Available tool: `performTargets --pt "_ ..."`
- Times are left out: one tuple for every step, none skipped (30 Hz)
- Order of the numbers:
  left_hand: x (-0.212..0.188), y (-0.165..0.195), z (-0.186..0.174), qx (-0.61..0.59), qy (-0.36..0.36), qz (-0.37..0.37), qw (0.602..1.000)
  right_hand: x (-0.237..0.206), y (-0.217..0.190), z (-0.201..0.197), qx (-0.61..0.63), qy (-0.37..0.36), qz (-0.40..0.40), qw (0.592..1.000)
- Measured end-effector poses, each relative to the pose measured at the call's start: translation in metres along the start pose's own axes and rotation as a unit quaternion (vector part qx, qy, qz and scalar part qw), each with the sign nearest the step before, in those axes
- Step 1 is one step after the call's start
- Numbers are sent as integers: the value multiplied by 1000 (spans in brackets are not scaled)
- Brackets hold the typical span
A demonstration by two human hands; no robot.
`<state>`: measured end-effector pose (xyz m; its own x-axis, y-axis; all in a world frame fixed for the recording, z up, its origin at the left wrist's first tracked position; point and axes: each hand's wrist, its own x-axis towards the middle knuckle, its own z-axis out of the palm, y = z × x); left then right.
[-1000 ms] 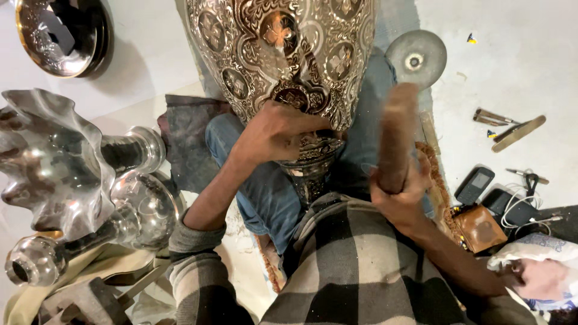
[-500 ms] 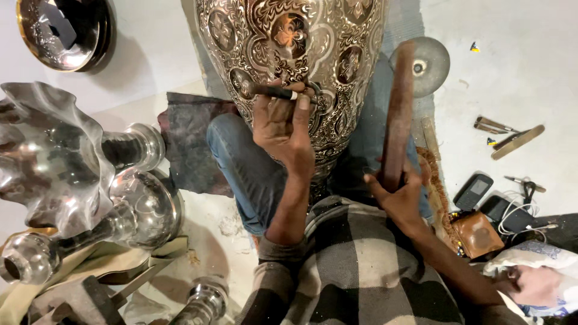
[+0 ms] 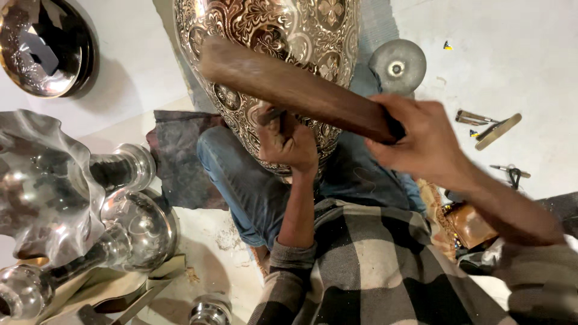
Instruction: The person sits on the floor with a large embossed brass vase held between their legs and decorates its surface by hand. They hold a small punch against the metal with one hand and strike it with a wooden mallet held in the other hand, repositioning the punch repeatedly to work the patterned areas of the vase.
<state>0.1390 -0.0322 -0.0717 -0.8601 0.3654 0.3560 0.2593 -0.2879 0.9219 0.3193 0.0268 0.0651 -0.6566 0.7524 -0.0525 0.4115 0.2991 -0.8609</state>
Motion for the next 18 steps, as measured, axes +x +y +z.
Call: performTargets --pt "0 -3 -1 -15 -11 8 1000 12 -11 -11 -75 0 -84 994" --pt "1 -7 -1 -32 -21 18 999 21 -23 -20 -151 0 -168 974" --pt "2 -9 -2 -49 -30 28 998 26 -36 -31 -181 -12 -194 964" --pt "2 -9 -3 -62 -40 38 997 29 -50 -39 -208 -27 -220 953" --pt "2 -8 -4 -75 -50 46 995 33 -63 -43 -284 -56 -217 932" --pt "2 -7 -5 -89 -60 54 993 39 -75 -45 -360 -84 -214 904" --pt "2 -4 -4 -75 -74 29 994 43 -86 -46 -434 -111 -210 869" --pt "1 -1 -6 -59 -88 4 994 47 -96 -46 -528 -137 -210 811" --pt "0 4 -6 -43 -103 -23 994 49 -105 -45 -615 -162 -206 744" --pt "1 7 -6 -35 -104 -19 994 52 -112 -43 -693 -185 -201 667" --pt "2 10 -6 -28 -106 -15 994 56 -118 -41 -663 -190 -199 696" --pt "3 12 -4 -23 -108 -12 994 60 -122 -38 -632 -196 -196 723" --pt "4 14 -3 18 -99 26 995 63 -124 -36 -601 -201 -195 749" --pt "5 15 -2 60 -89 64 992 63 -126 -35 -633 -217 -196 717" --pt "6 15 -1 103 -79 103 986 64 -127 -34 -663 -230 -195 685" --pt "6 16 0 87 -64 88 990 65 -126 -34 -694 -242 -193 650" --pt "6 15 1 72 -50 74 993 66 -125 -32 -659 -231 -203 687" --pt "5 14 1 56 -39 58 996 69 -122 -30 -621 -219 -211 722"
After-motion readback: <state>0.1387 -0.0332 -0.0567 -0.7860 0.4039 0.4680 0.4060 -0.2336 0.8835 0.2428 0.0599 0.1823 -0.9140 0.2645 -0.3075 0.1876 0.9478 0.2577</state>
